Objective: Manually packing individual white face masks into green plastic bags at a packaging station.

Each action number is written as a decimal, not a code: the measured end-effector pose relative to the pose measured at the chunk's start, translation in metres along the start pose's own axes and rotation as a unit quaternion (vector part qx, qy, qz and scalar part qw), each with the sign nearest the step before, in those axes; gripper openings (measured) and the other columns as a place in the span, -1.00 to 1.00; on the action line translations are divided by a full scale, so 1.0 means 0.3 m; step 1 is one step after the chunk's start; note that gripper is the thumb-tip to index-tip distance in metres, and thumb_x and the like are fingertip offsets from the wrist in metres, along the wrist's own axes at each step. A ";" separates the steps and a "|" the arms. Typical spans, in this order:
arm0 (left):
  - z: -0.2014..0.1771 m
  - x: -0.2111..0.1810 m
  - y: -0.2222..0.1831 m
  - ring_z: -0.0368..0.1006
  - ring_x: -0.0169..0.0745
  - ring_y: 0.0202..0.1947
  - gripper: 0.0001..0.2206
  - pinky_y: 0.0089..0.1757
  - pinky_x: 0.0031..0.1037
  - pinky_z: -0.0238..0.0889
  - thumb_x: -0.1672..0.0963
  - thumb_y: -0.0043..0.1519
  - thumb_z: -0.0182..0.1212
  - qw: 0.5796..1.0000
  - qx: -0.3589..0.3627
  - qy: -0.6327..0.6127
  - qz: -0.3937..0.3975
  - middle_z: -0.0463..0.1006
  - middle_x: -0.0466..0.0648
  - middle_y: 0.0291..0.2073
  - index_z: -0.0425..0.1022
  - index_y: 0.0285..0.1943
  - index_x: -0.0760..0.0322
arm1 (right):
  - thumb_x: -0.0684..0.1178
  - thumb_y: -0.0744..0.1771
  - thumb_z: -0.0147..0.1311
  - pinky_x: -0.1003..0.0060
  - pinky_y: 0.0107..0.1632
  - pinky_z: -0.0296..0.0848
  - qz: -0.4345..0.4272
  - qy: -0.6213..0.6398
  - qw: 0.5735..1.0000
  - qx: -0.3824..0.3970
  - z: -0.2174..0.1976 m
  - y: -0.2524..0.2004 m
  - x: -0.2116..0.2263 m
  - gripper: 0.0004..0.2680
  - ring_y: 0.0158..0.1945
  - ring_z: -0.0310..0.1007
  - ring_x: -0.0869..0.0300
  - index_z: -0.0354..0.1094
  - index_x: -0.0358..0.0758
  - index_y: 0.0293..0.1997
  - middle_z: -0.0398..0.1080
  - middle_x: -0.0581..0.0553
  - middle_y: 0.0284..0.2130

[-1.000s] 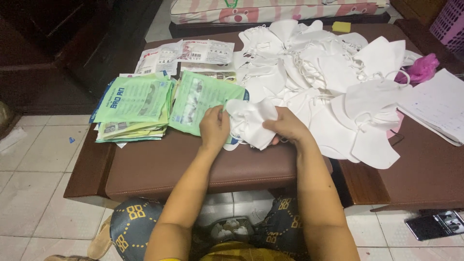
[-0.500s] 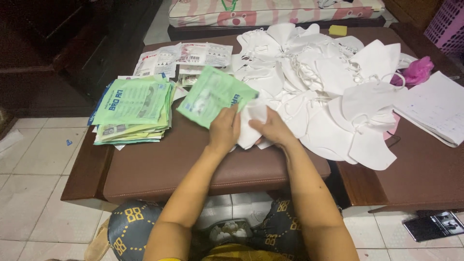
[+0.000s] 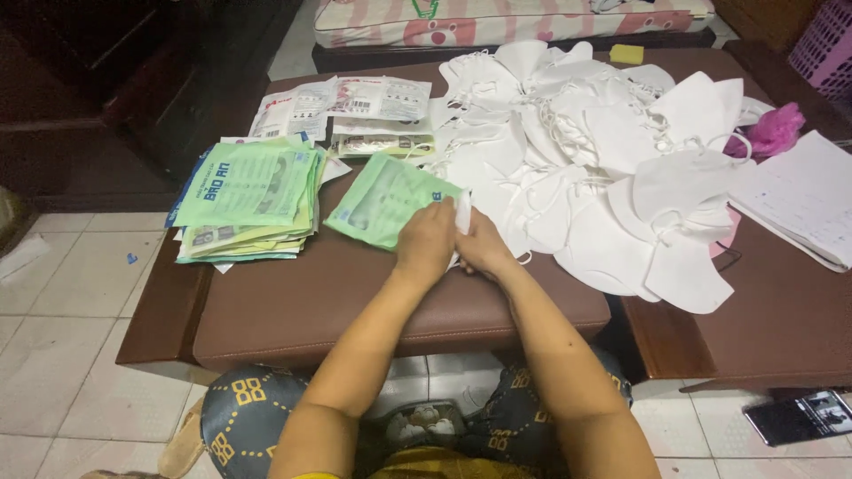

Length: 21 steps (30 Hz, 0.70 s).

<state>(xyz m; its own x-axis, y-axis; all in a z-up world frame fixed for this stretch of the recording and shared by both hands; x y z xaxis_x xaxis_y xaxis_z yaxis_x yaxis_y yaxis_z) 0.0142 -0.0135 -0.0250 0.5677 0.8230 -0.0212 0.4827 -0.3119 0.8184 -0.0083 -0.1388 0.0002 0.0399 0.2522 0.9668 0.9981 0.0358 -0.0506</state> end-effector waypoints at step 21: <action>-0.047 -0.055 -0.024 0.52 -0.08 -0.40 -0.81 -0.30 -0.39 0.45 0.14 0.30 0.18 0.985 -0.050 -0.162 0.045 0.45 -0.07 -0.46 0.57 0.02 0.31 | -0.16 0.33 0.09 0.31 -0.68 0.40 -0.033 0.140 0.989 0.035 0.038 0.103 -0.182 -0.89 -0.82 0.34 0.16 0.45 -0.40 -0.32 0.33 -0.21 -0.81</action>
<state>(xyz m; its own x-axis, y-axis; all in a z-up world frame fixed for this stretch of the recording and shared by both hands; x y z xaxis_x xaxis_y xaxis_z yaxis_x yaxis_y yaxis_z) -0.0081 -0.0180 -0.0226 0.7959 0.5947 -0.1135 0.3607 -0.3153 0.8778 0.0199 -0.1405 -0.0572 -0.0036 -0.0304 0.9995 0.9935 0.1132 0.0070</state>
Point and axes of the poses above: each hand's wrist, its own y-axis towards the middle knuckle, its own z-axis out of the palm, x = y × z, the point moved 1 cm from there along y, towards the middle knuckle
